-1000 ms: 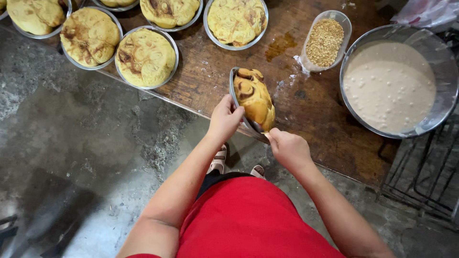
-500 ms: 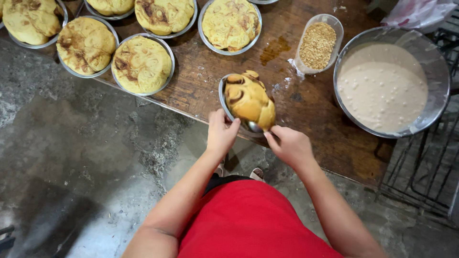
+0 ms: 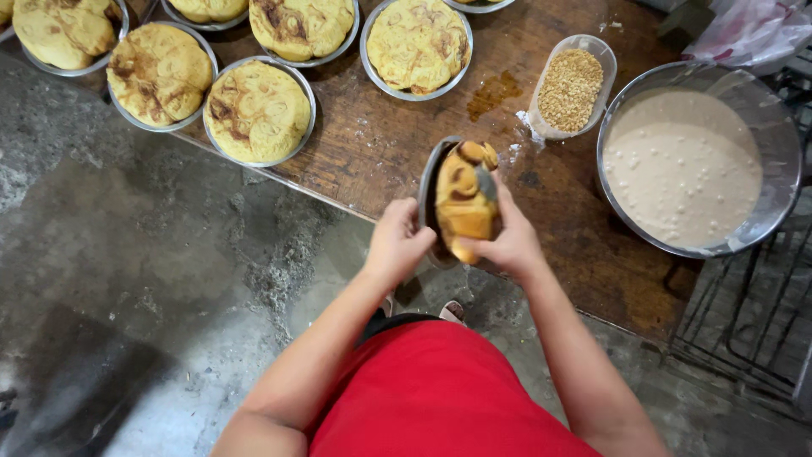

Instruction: The person prepares round flatbreads by prying them from small metal plates using a spoon, flipping them, and then stacking the plates onto a metal rack.

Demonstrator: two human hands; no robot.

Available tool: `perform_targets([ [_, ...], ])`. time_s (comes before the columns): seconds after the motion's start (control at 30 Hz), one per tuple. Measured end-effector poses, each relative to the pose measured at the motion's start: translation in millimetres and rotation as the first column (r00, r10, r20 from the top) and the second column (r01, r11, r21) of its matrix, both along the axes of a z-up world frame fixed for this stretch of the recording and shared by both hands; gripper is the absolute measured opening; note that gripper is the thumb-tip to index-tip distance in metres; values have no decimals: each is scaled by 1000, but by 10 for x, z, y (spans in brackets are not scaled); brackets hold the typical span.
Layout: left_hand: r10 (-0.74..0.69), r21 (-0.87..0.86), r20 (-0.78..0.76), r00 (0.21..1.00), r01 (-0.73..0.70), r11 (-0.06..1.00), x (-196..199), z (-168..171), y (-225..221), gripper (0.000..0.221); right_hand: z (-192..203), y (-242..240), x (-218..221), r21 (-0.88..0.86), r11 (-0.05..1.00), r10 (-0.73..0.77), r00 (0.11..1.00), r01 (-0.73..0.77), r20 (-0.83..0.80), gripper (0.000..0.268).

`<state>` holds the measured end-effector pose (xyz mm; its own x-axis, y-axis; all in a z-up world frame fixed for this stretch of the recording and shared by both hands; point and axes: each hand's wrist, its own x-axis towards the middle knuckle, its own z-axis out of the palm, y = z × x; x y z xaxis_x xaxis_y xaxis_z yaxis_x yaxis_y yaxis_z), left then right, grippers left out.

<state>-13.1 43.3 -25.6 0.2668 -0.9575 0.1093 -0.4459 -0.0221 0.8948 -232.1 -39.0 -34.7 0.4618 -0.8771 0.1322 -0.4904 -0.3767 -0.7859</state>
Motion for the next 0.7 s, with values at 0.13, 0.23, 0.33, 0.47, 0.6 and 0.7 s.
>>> perform_targets([
  [0.13, 33, 235, -493, 870, 96, 967, 346, 89, 154, 36, -260, -233, -494, 554, 815, -219, 795, -169, 566, 100],
  [0.23, -59, 125, -649, 758, 183, 975, 774, -53, 251, 33, 29, -238, -784, 542, 768, -236, 635, -341, 735, 85],
  [0.33, -27, 146, -577, 816, 136, 980, 1124, -331, 218, 27, 433, -116, -706, 524, 810, -294, 590, -264, 752, 77],
  [0.47, -40, 206, -603, 797, 204, 957, 1026, -656, 79, 24, 622, 86, -384, 533, 843, -452, 436, -77, 778, 66],
  [0.6, -216, 32, -673, 707, 319, 947, 638, -771, -62, 26, 470, 378, -174, 621, 784, -576, 392, 17, 717, 56],
  [0.7, -214, 19, -788, 577, 370, 929, 648, -829, -129, 37, 296, 510, -218, 711, 699, -643, 510, 84, 572, 50],
])
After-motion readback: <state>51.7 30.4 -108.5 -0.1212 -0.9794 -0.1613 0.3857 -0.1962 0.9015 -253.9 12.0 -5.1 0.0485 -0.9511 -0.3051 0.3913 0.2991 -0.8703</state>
